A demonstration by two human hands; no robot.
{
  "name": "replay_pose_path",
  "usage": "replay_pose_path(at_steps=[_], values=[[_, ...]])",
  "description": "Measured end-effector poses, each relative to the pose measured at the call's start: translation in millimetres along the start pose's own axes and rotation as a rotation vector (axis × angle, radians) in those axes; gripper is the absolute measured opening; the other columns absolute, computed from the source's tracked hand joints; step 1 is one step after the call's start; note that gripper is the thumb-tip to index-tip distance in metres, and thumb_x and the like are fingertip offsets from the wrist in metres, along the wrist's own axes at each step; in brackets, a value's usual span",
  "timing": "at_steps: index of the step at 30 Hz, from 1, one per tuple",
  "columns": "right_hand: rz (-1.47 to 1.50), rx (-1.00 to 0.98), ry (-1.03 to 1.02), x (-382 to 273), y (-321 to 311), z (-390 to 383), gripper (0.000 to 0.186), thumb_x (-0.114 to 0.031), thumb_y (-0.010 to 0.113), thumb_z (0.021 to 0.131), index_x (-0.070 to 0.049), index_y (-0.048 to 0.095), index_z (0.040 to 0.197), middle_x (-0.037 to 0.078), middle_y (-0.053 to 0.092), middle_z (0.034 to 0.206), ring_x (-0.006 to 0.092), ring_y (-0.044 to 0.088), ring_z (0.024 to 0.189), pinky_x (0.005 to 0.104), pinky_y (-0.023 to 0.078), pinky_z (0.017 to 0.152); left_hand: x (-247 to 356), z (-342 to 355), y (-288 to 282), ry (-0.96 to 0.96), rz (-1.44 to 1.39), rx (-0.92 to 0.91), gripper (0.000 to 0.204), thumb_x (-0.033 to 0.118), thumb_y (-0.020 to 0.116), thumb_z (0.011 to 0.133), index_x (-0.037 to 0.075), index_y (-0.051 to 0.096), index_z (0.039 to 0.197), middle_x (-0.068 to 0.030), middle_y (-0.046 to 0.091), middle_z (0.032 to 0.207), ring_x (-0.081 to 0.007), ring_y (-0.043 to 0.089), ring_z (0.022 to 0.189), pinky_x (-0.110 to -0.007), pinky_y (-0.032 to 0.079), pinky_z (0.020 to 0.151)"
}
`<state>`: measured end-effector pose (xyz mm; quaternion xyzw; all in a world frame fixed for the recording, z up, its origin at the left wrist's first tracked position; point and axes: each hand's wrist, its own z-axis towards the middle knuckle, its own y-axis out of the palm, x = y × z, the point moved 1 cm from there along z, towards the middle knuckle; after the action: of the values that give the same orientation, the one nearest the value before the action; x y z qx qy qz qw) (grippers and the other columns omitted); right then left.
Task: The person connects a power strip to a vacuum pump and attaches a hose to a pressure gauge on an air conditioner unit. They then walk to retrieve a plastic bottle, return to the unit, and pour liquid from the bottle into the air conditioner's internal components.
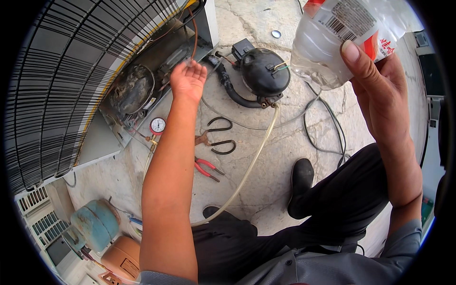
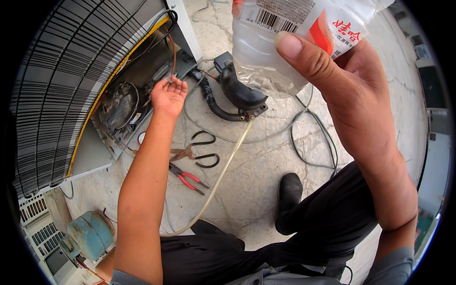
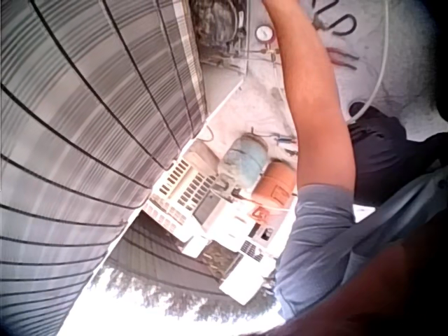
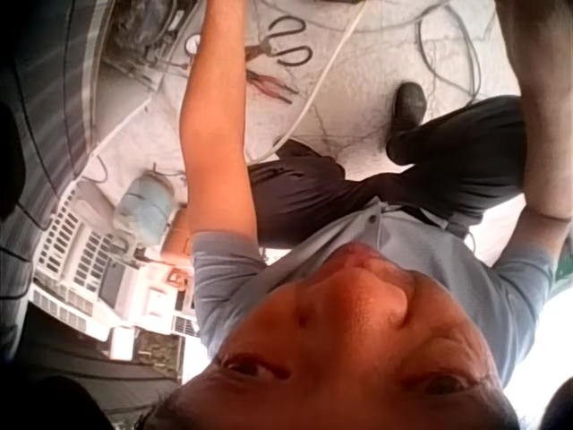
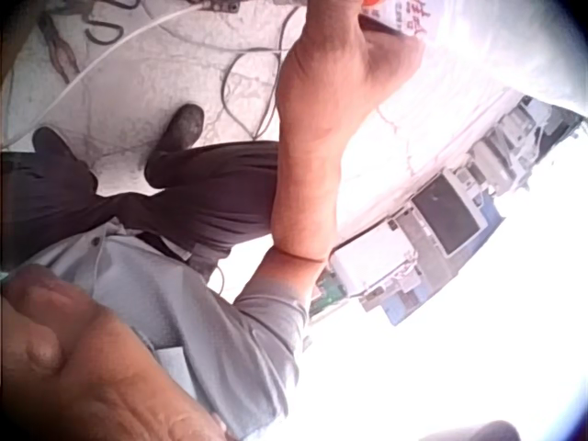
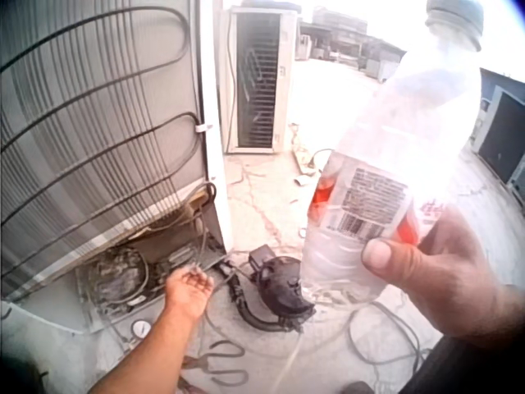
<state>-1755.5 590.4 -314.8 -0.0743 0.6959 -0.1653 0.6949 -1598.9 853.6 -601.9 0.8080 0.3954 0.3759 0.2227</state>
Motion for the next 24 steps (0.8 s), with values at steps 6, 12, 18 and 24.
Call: replay_pose_path(at_steps=[6, 12, 18, 24], values=[[0.012, -0.095, 0.016, -4, 0, 3, 0.059, -0.037, 0.066, 0.095, 0.005, 0.049, 0.133, 0.014, 0.061, 0.123, 0.0203, 0.059, 0.116, 0.0356, 0.043, 0.103, -9, -28, 12, -0.134, 0.187, 0.020, 0.022, 0.027, 0.056, 0.094, 0.006, 0.061, 0.090, -0.0038, 0.061, 0.082, -0.0183, 0.059, 0.075, -0.036, 0.051, 0.076], [0.043, -0.081, 0.007, -7, 3, 0, 0.058, -0.037, 0.065, 0.095, 0.005, 0.050, 0.133, 0.014, 0.061, 0.123, 0.0202, 0.058, 0.115, 0.0355, 0.042, 0.103, -7, -37, 61, 0.512, 0.757, 0.071, 0.026, 0.027, 0.062, 0.094, 0.003, 0.067, 0.087, -0.0036, 0.065, 0.079, -0.0121, 0.060, 0.068, -0.024, 0.047, 0.062], [0.043, -0.078, 0.033, -5, -5, 2, 0.058, -0.036, 0.066, 0.095, 0.004, 0.049, 0.133, 0.014, 0.060, 0.124, 0.0214, 0.057, 0.118, 0.0368, 0.041, 0.105, 19, 1, 86, 0.616, 0.678, -0.125, 0.020, 0.019, 0.064, 0.095, 0.001, 0.070, 0.101, -0.0026, 0.068, 0.088, -0.0093, 0.063, 0.079, -0.022, 0.046, 0.063], [0.078, -0.036, 0.062, -8, -8, 2, 0.061, -0.037, 0.065, 0.095, 0.003, 0.045, 0.137, 0.016, 0.056, 0.130, 0.0247, 0.052, 0.125, 0.0401, 0.037, 0.109, 23, 6, 98, 0.472, 0.396, -0.267, 0.012, 0.012, 0.061, 0.096, 0.004, 0.064, 0.105, -0.0067, 0.069, 0.093, -0.0156, 0.067, 0.079, -0.024, 0.049, 0.062]])
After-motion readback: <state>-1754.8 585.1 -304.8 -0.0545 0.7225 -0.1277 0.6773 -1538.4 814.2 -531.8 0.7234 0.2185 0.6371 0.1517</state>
